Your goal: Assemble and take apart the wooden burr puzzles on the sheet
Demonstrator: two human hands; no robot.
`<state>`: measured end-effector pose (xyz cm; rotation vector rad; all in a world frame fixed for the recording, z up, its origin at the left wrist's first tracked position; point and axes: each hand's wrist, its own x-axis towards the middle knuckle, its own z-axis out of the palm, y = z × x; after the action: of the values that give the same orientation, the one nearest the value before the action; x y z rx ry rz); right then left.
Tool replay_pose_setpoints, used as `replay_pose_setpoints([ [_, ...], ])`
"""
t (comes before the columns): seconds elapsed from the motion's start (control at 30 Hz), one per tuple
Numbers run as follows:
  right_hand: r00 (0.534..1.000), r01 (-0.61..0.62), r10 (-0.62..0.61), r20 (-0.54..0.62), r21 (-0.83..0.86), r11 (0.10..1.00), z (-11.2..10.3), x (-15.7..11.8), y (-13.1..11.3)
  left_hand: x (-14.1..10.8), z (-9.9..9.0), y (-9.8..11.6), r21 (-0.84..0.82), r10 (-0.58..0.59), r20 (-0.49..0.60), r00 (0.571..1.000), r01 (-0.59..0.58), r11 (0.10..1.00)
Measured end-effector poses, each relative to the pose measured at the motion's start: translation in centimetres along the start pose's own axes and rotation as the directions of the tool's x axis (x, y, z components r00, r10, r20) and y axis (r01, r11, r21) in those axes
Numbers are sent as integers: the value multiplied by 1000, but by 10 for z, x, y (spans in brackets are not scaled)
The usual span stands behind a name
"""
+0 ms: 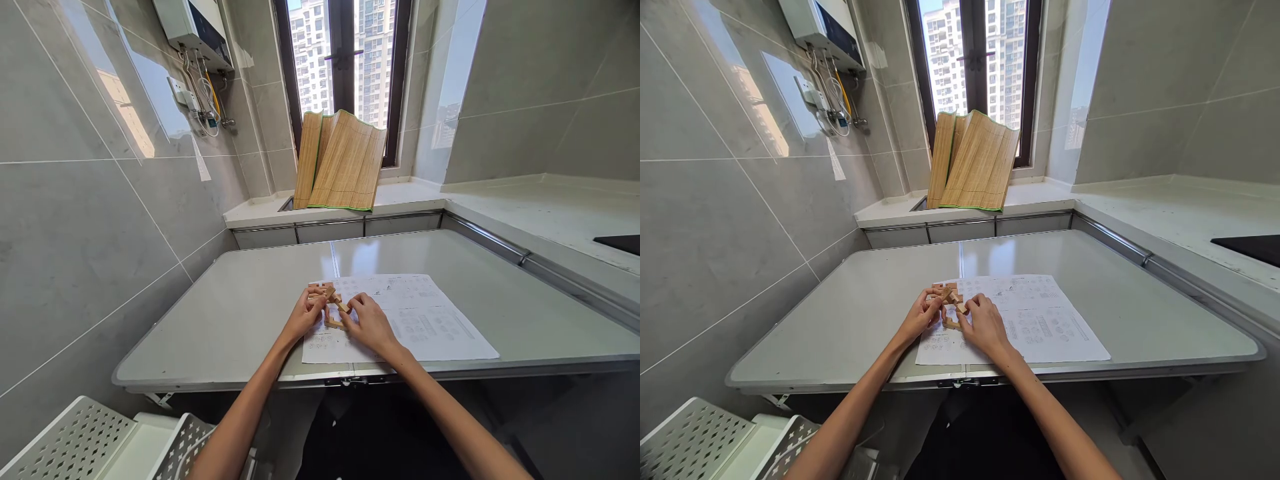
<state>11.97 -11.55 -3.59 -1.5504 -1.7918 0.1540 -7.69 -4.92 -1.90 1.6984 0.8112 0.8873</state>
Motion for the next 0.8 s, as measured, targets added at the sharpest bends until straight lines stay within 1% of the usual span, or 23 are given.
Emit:
replay_pose_setpoints([
  [0.13, 998, 37, -32, 47, -105, 994, -7, -3, 15, -2, 1, 5, 25, 13, -8, 1000, -13, 1000],
  [0.23, 996, 57, -44, 75, -175, 983, -10, -5, 20, -5, 2, 11, 72, 36, 8, 999, -36, 997],
  [0.33, 994, 79, -59, 96, -221, 972, -11, -6, 19, -10, 3, 16, 190, 78, 4, 997, -77, 979],
  [0.47, 993, 90, -71, 90, -230, 969, -10, -8, 17, -16, 3, 19, 387, 139, -12, 990, -123, 914],
  [0.53, 994, 92, -75, 80, -230, 969, -9, -9, 17, -20, 3, 19, 434, 201, 19, 979, -189, 881],
  [0.63, 994, 93, -80, 69, -218, 972, -5, -10, 21, -23, 3, 20, 450, 291, 115, 950, -310, 837],
  [0.7, 995, 89, -80, 57, -199, 976, -3, -11, 23, -25, 2, 19, 460, 311, 171, 935, -355, 814],
  [0.8, 996, 86, -81, 35, -173, 981, 0, -12, 26, -25, 2, 17, 483, 292, 232, 928, -370, 793],
])
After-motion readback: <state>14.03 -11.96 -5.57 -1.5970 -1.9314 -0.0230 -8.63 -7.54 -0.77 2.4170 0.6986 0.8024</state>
